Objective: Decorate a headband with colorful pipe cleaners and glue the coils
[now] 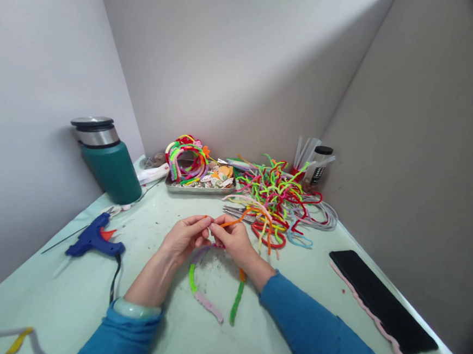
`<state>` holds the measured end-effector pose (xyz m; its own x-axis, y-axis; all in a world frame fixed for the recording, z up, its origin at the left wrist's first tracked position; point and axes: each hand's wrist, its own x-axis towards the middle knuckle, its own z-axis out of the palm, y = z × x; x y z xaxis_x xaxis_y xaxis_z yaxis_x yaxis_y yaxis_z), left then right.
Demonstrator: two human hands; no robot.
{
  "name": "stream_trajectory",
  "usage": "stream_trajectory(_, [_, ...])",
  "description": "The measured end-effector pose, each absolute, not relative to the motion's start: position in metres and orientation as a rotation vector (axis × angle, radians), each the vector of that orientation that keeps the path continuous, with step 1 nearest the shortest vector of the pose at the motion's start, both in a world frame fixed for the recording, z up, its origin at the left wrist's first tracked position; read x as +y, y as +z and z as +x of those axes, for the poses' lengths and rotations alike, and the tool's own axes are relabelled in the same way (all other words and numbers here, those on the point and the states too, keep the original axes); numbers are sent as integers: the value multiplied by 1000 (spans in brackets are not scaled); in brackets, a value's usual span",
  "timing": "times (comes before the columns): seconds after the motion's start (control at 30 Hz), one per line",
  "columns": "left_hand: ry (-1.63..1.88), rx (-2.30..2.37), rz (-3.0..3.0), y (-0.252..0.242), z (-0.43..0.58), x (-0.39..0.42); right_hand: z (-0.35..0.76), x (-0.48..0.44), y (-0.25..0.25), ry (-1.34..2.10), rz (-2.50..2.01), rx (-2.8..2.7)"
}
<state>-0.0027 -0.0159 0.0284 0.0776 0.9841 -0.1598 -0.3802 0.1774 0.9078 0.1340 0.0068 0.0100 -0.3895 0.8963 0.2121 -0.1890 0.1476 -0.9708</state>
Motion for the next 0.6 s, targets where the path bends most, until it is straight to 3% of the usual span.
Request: stream_trajectory(0.6, [1303, 1032, 812, 27, -1, -12, 130, 9, 6, 1275, -889, -1464])
